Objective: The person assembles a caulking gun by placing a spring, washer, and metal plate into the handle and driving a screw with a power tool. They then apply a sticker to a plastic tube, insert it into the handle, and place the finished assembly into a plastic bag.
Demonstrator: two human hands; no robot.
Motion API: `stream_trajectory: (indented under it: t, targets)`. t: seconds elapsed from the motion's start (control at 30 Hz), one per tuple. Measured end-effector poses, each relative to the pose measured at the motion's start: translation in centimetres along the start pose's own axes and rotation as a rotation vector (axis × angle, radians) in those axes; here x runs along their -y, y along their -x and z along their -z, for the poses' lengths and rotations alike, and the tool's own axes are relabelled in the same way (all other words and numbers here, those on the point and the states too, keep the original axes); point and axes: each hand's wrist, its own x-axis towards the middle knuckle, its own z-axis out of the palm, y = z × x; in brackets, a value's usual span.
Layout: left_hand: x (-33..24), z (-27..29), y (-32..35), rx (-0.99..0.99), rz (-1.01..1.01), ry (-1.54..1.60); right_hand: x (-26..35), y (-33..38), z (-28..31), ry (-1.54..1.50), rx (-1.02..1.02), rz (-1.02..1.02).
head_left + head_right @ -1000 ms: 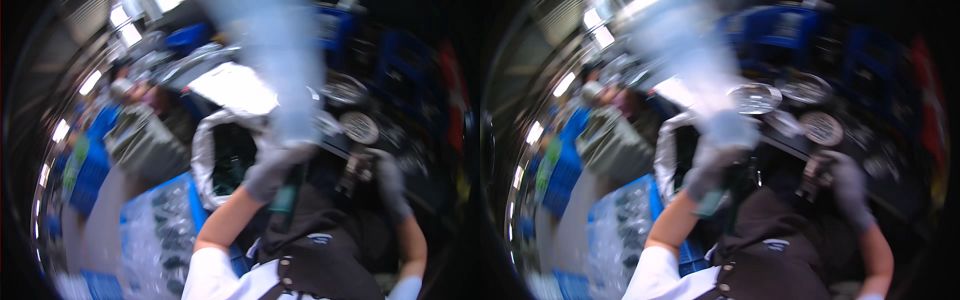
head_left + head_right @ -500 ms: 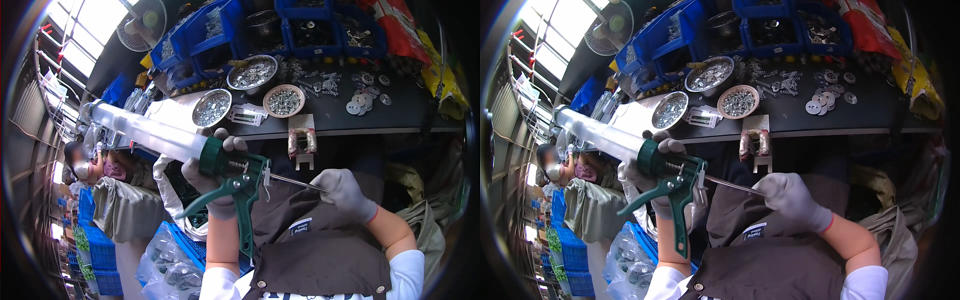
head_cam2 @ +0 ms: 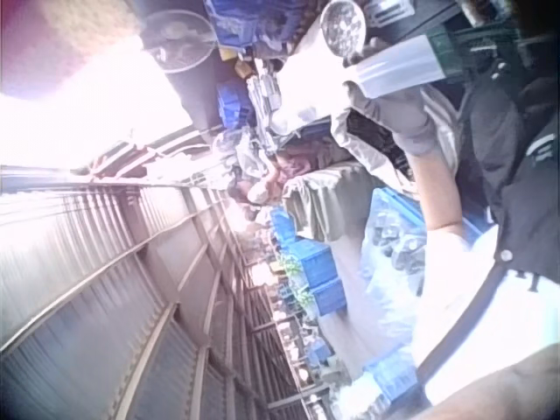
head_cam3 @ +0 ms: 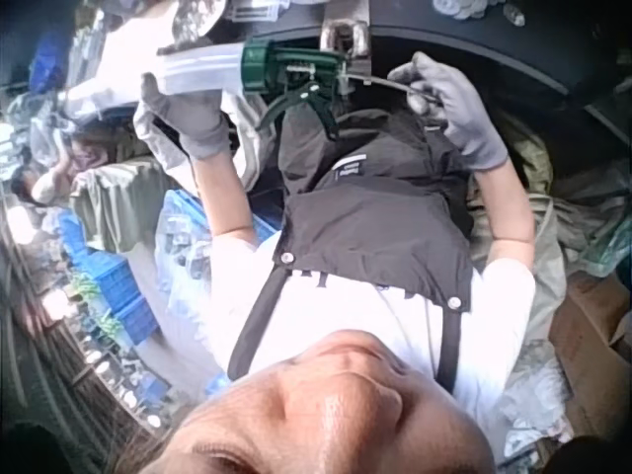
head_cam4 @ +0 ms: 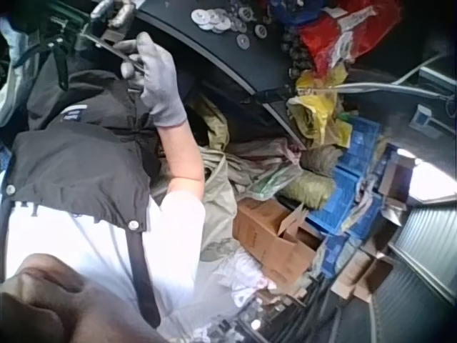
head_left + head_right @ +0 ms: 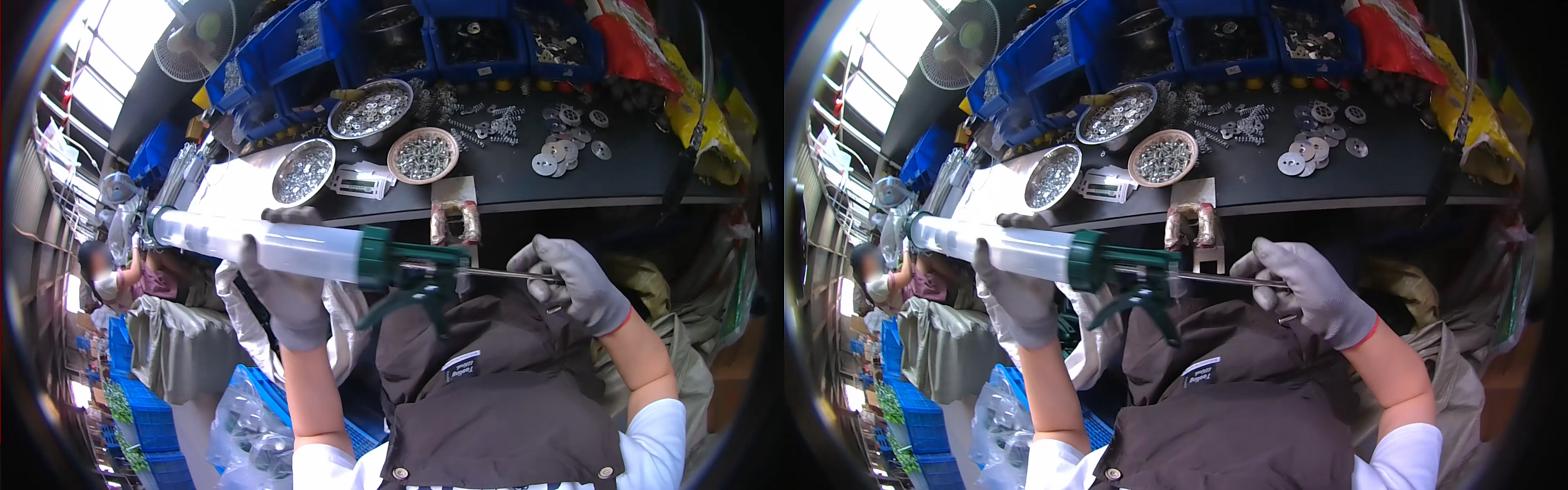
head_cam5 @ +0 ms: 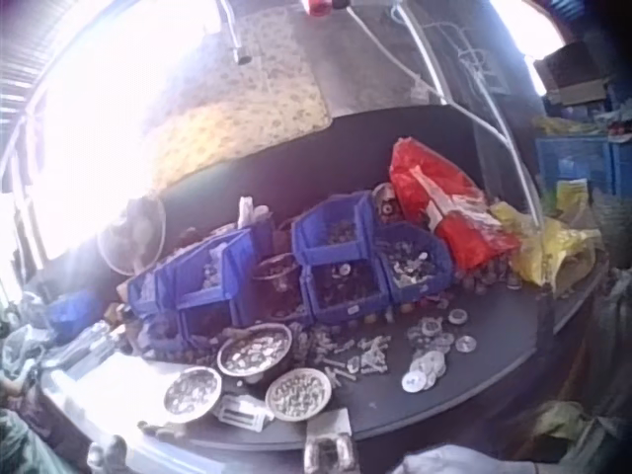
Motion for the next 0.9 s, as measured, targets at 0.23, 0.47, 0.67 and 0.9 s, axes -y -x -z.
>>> stream_trajectory:
  t: [0.23, 0.47, 0.67, 0.9]
  targets:
    - [11.7, -1.6, 5.8, -0.395, 0.188, -0.171, 2.0, -0.5, 4.2, 0.384, -0.047, -0.044]
    - [15.9, 5.6, 10.9, -0.434, 1.145, -0.003, -7.0, -2.0, 18.1, 0.709, -0.307, -0.159]
    - [11.4, 4.1, 6.6, -0.294, 0.745, -0.757, -1.9, -4.6, 8.7, 1.504, -0.665, 0.465]
    - [9.7, 5.3, 3.5, -0.222, 0.119, -1.363, 4.9, -17.2, -9.2, 1.362, -0.133, 1.349]
